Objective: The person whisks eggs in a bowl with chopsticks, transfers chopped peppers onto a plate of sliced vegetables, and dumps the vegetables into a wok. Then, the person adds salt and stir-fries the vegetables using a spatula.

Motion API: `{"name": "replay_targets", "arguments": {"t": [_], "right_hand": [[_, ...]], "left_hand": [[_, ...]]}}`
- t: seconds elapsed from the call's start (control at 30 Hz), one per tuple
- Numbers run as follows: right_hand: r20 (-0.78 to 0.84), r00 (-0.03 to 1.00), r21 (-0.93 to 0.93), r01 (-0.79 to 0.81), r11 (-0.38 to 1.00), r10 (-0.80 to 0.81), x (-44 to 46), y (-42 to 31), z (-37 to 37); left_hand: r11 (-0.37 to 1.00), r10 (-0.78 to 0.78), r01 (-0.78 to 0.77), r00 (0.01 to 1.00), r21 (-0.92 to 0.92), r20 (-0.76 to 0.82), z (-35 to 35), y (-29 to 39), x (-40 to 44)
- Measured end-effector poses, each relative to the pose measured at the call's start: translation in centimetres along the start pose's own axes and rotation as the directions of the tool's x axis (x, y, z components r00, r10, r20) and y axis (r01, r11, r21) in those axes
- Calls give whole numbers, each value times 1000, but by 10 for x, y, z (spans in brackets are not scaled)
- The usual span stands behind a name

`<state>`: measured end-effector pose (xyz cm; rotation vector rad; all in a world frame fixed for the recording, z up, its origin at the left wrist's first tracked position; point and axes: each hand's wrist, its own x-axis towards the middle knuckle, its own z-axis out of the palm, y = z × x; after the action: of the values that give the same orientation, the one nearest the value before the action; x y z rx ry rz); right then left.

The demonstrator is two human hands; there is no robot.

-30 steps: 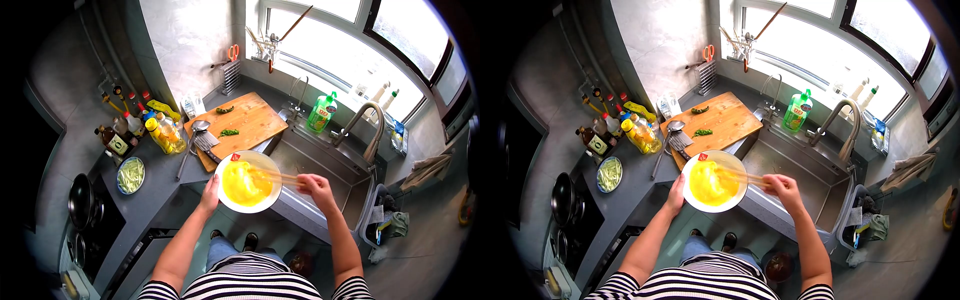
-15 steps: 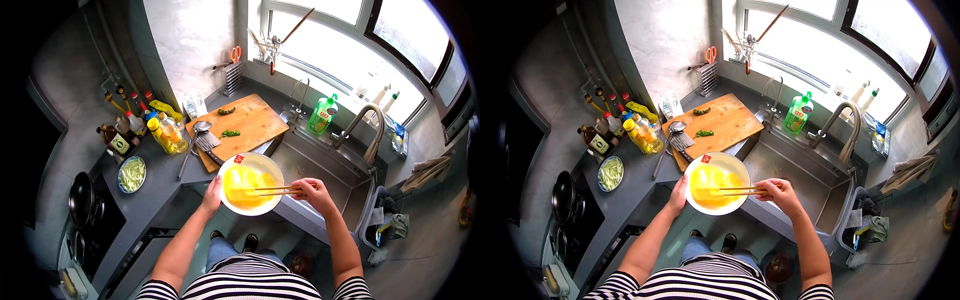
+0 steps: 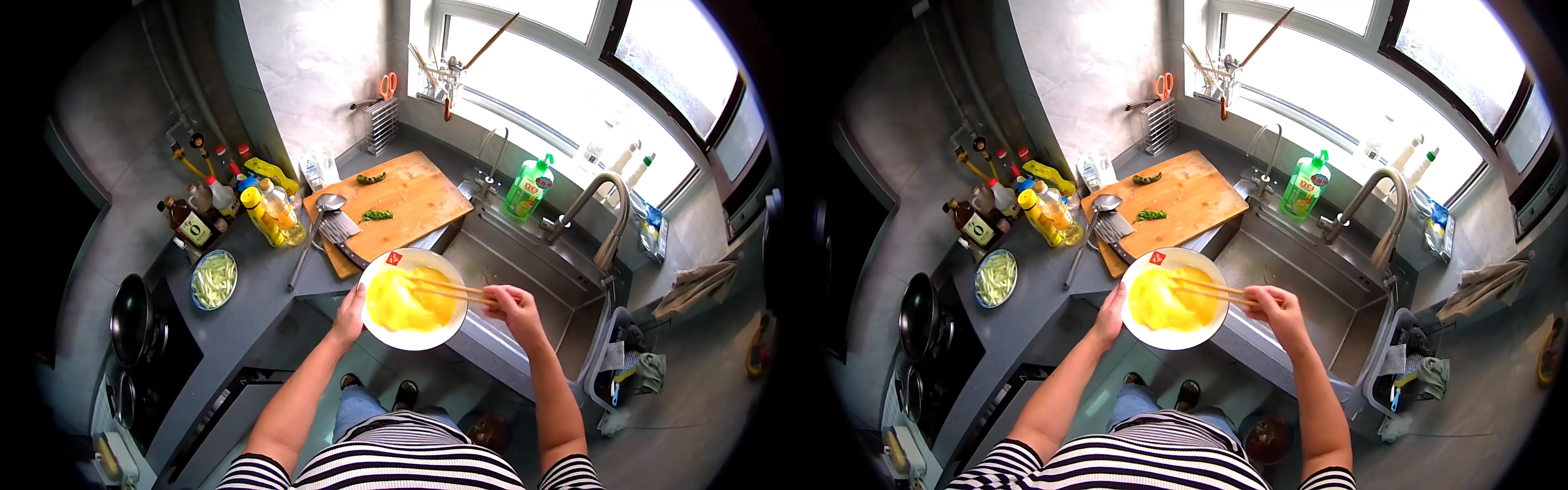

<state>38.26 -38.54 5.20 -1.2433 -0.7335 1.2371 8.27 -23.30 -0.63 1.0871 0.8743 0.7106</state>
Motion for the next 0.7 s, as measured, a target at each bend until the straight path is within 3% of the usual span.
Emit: {"name": "replay_targets", "arguments": {"t": [0.07,0.13,0.23,0.27,0.33,0.4,0.53,0.57,0.7], "right_hand": [[102,992,-74,-63,995,70,-1,-6,1],[8,1000,70,16,997,-17,1,0,1],[-15,999,-53,-33,998,32,1,0,1],[84,994,-57,-70,996,75,-1,0,-1],[16,1000,49,10,999,-11,0,1,-4],[-127,986,-72,101,992,-109,2,-9,-8],[-9,997,-37,73,997,-74,-8,-35,-20],[40,994,114,94,989,-99,-10,-41,-20],[-36,968,-48,245,968,-247,10,-22,-9]], "left_hand": [[1000,4,-3,1000,21,-19,-2,-2,2],[998,39,-38,998,42,-40,2,-5,1],[1000,22,-22,999,21,-28,4,-2,-2],[999,36,-35,999,21,-29,2,-3,0],[998,58,-58,998,20,-28,2,-6,2],[999,49,-49,998,6,-28,3,-4,1],[997,56,-56,998,-59,-9,3,4,-1],[996,58,-58,998,-61,-4,3,5,-1],[997,59,-58,998,-56,11,6,7,-1]]}}
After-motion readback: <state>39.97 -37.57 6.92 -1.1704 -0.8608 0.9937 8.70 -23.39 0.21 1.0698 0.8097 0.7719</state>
